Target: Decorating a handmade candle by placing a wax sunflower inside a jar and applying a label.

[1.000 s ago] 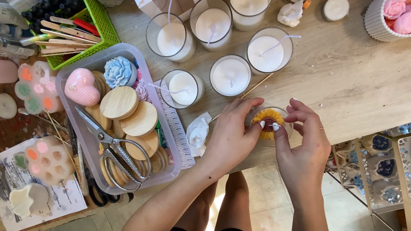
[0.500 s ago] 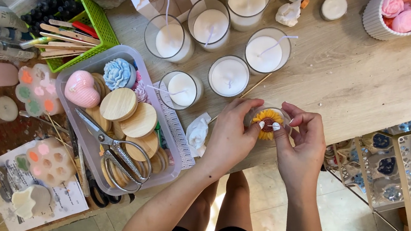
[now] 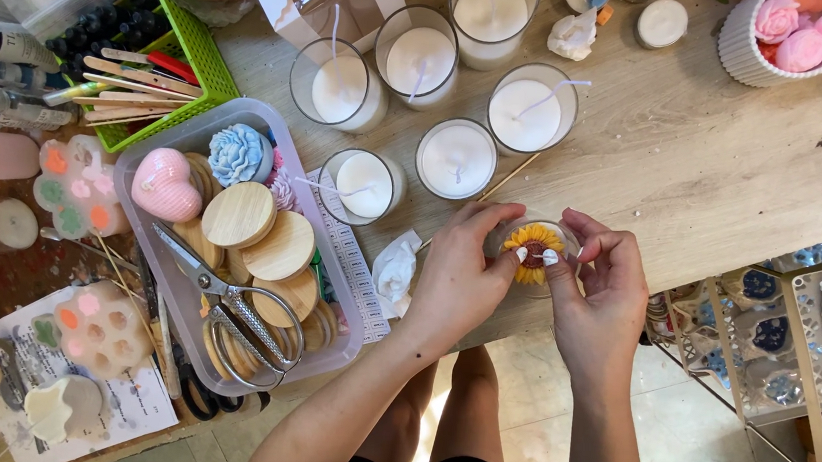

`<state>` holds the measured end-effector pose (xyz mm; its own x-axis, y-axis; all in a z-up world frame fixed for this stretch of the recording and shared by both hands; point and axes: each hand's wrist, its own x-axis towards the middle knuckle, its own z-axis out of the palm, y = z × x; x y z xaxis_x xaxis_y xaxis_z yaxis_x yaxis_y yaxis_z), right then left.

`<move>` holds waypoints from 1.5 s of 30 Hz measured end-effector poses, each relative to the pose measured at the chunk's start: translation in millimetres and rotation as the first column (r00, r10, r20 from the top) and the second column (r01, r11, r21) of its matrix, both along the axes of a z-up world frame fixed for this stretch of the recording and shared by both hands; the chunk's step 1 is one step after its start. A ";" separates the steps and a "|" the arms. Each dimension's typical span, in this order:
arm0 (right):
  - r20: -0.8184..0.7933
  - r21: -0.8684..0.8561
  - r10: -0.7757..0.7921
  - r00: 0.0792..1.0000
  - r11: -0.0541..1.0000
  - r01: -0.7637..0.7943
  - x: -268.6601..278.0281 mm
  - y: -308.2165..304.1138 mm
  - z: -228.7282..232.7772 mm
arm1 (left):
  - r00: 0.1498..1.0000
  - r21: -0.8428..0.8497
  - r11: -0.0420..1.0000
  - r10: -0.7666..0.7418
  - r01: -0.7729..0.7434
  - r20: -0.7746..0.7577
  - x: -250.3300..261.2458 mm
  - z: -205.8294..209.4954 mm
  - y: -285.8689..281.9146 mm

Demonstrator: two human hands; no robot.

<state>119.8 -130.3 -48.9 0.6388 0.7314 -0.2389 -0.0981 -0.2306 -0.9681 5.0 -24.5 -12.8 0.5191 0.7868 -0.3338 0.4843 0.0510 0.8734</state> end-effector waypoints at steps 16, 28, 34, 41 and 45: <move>0.420 -0.239 -0.151 0.895 0.933 0.269 29.4 -45.5 14.8 | 0.997 0.399 0.915 0.032 -0.060 0.075 -37.9 7.5 -42.5; 0.705 -0.279 0.314 0.636 0.947 -0.159 5.6 5.8 53.4 | 0.995 0.415 0.908 0.014 -0.052 0.095 -19.6 -42.8 -54.3; 0.725 -0.351 0.392 0.567 0.918 -0.185 7.9 10.8 48.7 | 0.982 0.502 0.862 -0.028 -0.070 0.185 -7.9 -61.4 -48.5; 0.711 -0.391 0.403 0.576 0.908 -0.152 6.9 11.9 48.5 | 0.979 0.480 0.874 -0.024 -0.079 0.204 -4.3 -67.1 -49.7; 0.716 -0.391 0.400 0.573 0.909 -0.145 5.1 11.9 49.8 | 0.976 0.480 0.873 -0.022 -0.086 0.216 -4.5 -64.6 -47.2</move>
<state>124.9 -118.4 0.9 0.4524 0.8912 0.0327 0.7582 -0.3650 -0.5403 0.5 -71.7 -77.4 0.5053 0.8380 0.2063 0.2941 -0.3919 0.8717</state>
